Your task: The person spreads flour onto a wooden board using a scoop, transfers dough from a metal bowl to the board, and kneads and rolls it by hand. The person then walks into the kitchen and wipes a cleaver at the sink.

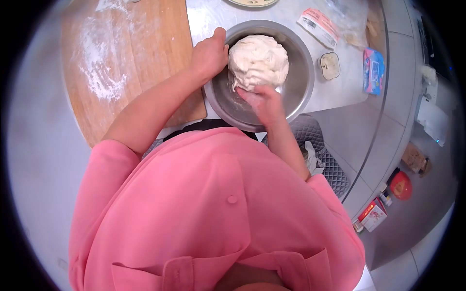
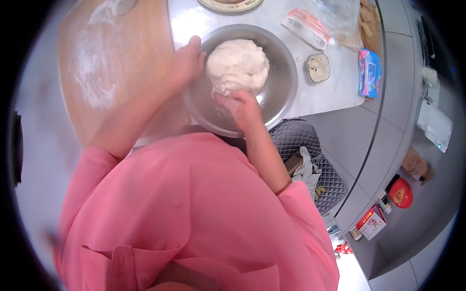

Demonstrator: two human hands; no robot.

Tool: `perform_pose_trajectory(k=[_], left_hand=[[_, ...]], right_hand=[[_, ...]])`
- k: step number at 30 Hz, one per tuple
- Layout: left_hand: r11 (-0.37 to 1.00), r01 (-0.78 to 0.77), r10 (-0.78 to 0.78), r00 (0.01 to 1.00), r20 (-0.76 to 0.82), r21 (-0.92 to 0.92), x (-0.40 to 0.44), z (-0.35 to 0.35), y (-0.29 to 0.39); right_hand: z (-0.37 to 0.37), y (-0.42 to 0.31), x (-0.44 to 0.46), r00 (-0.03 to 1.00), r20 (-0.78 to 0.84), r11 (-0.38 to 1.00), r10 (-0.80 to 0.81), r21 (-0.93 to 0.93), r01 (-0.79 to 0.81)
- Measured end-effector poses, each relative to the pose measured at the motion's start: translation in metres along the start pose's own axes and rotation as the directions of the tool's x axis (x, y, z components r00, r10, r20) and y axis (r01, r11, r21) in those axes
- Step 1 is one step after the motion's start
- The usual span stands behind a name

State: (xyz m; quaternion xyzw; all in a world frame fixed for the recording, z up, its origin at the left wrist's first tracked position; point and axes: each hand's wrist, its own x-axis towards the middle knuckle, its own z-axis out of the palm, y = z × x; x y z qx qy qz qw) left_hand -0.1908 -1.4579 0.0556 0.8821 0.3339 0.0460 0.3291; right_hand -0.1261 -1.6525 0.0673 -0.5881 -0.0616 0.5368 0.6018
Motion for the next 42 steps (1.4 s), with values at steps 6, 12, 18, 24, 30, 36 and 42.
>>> perform_pose_trajectory(k=[6,12,18,24,30,36,42], left_hand=[[0.998,0.059,-0.060,0.997,0.044,0.013,0.002,-0.008,-0.001],[0.999,0.038,-0.036,0.997,0.075,-0.023,-0.002,-0.013,0.008],[0.999,0.038,-0.038,0.998,0.051,-0.017,-0.001,-0.008,0.006],[0.998,0.061,-0.061,0.998,0.008,0.015,-0.001,-0.003,0.008],[0.997,0.070,-0.070,0.997,0.012,0.016,-0.001,-0.003,0.009],[0.998,0.054,-0.054,0.998,0.013,0.014,0.002,0.000,0.003],[1.000,0.016,-0.016,1.000,0.019,0.019,-0.002,-0.006,0.008]], right_hand=[[0.012,-0.052,-0.014,0.995,-0.064,0.840,0.073,0.541,-0.027],[-0.040,-0.052,-0.022,0.932,-0.152,0.912,0.331,-0.201,-0.357],[-0.042,-0.017,0.012,0.882,-0.413,0.958,0.226,0.260,-0.124],[-0.033,-0.009,0.015,0.934,-0.310,0.954,0.175,0.287,-0.083],[-0.028,-0.010,0.029,0.989,-0.072,0.896,0.130,0.436,-0.086],[-0.017,-0.015,0.039,0.993,0.035,0.762,0.116,0.637,-0.111],[-0.021,-0.008,0.031,0.998,0.033,0.725,0.055,0.686,-0.063]])
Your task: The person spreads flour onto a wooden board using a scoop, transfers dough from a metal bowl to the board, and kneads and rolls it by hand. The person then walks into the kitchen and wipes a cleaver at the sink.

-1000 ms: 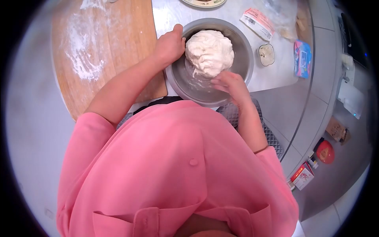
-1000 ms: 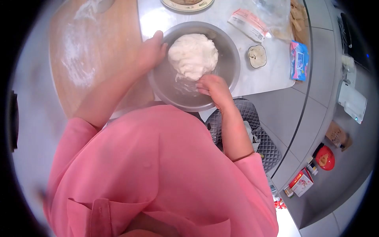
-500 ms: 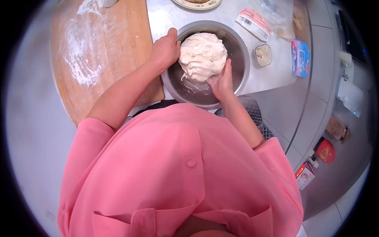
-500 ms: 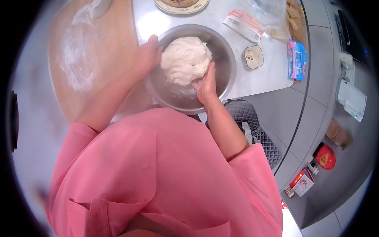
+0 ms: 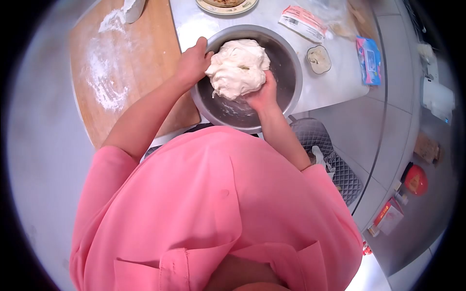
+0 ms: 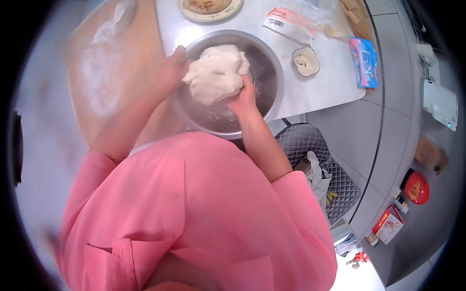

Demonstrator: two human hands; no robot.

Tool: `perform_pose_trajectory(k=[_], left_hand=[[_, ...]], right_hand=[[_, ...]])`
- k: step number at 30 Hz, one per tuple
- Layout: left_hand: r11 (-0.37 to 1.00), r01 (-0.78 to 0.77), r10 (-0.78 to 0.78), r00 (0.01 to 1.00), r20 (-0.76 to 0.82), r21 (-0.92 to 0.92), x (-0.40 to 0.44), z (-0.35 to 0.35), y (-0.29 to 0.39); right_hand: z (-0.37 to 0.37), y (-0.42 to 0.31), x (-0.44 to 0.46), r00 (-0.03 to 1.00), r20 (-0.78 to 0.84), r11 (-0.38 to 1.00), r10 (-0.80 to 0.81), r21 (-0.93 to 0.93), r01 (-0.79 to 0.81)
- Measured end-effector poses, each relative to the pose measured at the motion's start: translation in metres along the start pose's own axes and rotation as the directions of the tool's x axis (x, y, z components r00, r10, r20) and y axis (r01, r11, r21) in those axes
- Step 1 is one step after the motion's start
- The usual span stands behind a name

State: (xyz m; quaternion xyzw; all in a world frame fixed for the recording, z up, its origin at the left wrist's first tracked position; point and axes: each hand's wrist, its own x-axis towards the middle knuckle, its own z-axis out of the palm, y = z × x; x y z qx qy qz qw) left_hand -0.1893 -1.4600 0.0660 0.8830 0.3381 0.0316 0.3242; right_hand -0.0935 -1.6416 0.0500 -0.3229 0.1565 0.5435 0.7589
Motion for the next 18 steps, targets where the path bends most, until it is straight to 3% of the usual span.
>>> perform_pose_trajectory(k=[9,13,16,18], left_hand=[[0.999,-0.020,0.019,0.999,0.037,0.034,0.008,-0.001,0.001],[0.996,0.018,-0.028,0.992,0.122,0.087,0.015,-0.004,0.004],[0.994,-0.012,0.000,0.994,0.109,0.111,0.020,0.001,-0.003],[0.992,-0.019,0.003,0.993,0.121,0.127,0.022,0.000,-0.001]], right_hand=[[-0.006,-0.002,-0.011,0.994,0.051,0.995,-0.098,0.005,0.098],[-0.011,-0.007,-0.020,0.990,0.116,0.993,-0.075,-0.080,0.084],[-0.018,-0.007,-0.026,0.978,0.174,0.969,0.112,-0.238,-0.069],[-0.017,-0.008,-0.036,0.970,0.228,0.950,0.081,-0.313,-0.006]])
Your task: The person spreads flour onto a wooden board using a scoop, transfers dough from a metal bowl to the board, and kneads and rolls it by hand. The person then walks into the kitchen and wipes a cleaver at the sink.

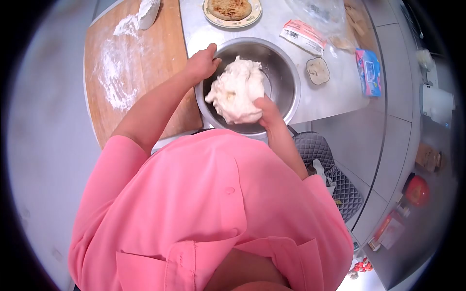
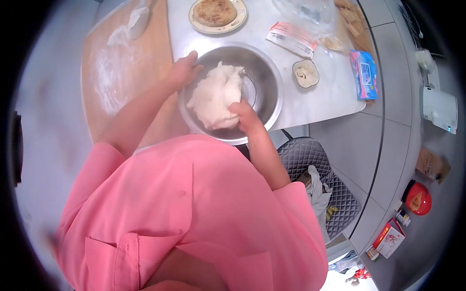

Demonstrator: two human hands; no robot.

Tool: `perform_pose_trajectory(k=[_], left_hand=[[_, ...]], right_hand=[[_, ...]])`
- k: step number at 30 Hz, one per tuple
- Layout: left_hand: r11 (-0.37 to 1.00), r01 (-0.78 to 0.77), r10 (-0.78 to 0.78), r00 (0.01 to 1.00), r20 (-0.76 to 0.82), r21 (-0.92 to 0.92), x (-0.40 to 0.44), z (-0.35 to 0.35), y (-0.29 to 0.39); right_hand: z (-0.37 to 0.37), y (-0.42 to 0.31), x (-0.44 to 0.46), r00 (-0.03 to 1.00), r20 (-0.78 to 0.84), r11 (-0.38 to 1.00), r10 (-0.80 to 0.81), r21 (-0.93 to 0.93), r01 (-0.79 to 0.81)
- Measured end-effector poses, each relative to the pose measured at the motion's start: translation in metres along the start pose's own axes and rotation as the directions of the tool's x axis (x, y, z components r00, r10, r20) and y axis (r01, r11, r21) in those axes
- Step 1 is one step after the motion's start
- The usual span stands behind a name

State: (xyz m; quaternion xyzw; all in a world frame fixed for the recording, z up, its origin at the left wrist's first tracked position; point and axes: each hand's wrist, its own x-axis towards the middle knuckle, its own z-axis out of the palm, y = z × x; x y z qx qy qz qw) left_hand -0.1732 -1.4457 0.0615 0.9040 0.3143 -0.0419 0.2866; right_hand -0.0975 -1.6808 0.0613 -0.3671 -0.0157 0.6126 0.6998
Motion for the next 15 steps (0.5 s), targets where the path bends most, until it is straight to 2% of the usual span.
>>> perform_pose_trajectory(k=[1,3,5,7,8,10,13,15], left_hand=[[1.000,-0.002,0.002,1.000,0.011,0.016,0.000,-0.001,0.001],[1.000,0.001,-0.001,1.000,0.011,0.015,-0.001,0.000,0.003],[1.000,0.010,-0.010,1.000,0.010,0.015,-0.009,-0.001,0.006],[0.989,0.075,-0.066,0.995,0.070,-0.124,-0.016,-0.003,0.015],[0.984,0.075,-0.064,0.995,0.074,-0.162,-0.015,0.007,0.012],[0.991,0.059,-0.056,0.998,0.032,-0.121,-0.017,0.005,0.022],[0.990,0.099,-0.098,0.995,0.014,-0.102,-0.023,0.000,0.017],[0.988,0.101,-0.098,0.995,0.033,-0.120,-0.023,-0.002,0.014]], right_hand=[[0.003,-0.001,-0.005,0.998,0.046,0.995,-0.040,-0.089,0.044],[-0.004,-0.005,-0.009,0.996,0.067,0.995,-0.056,-0.083,0.061],[-0.005,-0.015,-0.014,0.989,-0.128,0.997,-0.070,0.014,0.073],[-0.003,-0.022,-0.011,0.963,-0.230,0.981,-0.139,0.103,0.166],[-0.005,-0.024,-0.011,0.959,-0.224,0.983,-0.175,0.018,0.184],[-0.003,-0.031,-0.017,0.953,-0.188,0.970,-0.238,-0.098,0.223],[0.013,-0.042,-0.035,0.951,-0.099,0.955,-0.291,0.030,0.295],[0.020,-0.049,-0.041,0.942,-0.123,0.950,-0.313,-0.013,0.313]])
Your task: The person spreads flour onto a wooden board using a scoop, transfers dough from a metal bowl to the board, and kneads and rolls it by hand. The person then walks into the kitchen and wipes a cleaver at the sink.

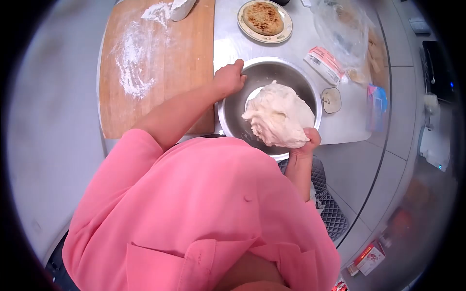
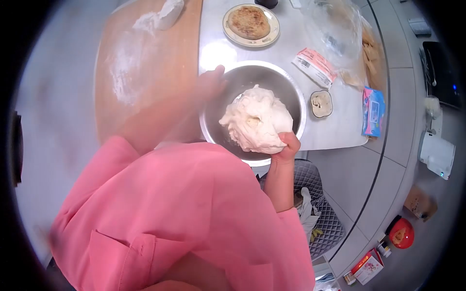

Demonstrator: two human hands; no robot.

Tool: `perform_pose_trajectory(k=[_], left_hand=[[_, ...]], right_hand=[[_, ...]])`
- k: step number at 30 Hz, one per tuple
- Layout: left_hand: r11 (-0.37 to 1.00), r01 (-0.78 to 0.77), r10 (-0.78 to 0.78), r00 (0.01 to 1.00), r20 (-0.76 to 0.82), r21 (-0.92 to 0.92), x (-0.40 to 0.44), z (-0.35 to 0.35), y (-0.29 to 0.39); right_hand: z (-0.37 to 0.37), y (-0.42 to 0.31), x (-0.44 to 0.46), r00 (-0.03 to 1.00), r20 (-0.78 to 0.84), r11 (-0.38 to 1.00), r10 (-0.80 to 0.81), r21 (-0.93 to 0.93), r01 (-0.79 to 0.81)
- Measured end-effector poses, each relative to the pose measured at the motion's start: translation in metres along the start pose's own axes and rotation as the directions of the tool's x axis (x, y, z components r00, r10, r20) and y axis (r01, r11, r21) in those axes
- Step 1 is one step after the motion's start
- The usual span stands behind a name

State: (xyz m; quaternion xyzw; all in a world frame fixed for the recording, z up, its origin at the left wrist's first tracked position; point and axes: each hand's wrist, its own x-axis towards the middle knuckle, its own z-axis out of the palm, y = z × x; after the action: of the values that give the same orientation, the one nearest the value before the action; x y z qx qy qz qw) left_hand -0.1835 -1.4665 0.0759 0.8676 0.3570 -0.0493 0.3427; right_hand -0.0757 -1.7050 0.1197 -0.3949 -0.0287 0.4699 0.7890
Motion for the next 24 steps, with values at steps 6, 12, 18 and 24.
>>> perform_pose_trajectory(k=[6,12,18,24], left_hand=[[1.000,-0.007,0.003,0.994,-0.113,-0.028,-0.005,0.003,0.014],[0.998,0.064,-0.066,0.986,-0.156,-0.015,0.003,0.003,0.008],[0.995,0.048,-0.060,0.987,-0.148,-0.088,0.005,0.005,0.003],[0.908,-0.033,-0.057,0.978,-0.200,-0.417,-0.015,0.000,-0.021]], right_hand=[[0.000,-0.029,-0.004,0.998,-0.040,0.996,-0.040,-0.080,0.036],[0.064,-0.065,-0.017,0.943,0.117,0.942,-0.311,0.166,0.291],[0.080,-0.114,0.005,0.786,0.149,0.786,-0.599,-0.077,0.614],[0.097,-0.112,0.033,0.643,0.388,0.437,-0.660,-0.498,0.749]])
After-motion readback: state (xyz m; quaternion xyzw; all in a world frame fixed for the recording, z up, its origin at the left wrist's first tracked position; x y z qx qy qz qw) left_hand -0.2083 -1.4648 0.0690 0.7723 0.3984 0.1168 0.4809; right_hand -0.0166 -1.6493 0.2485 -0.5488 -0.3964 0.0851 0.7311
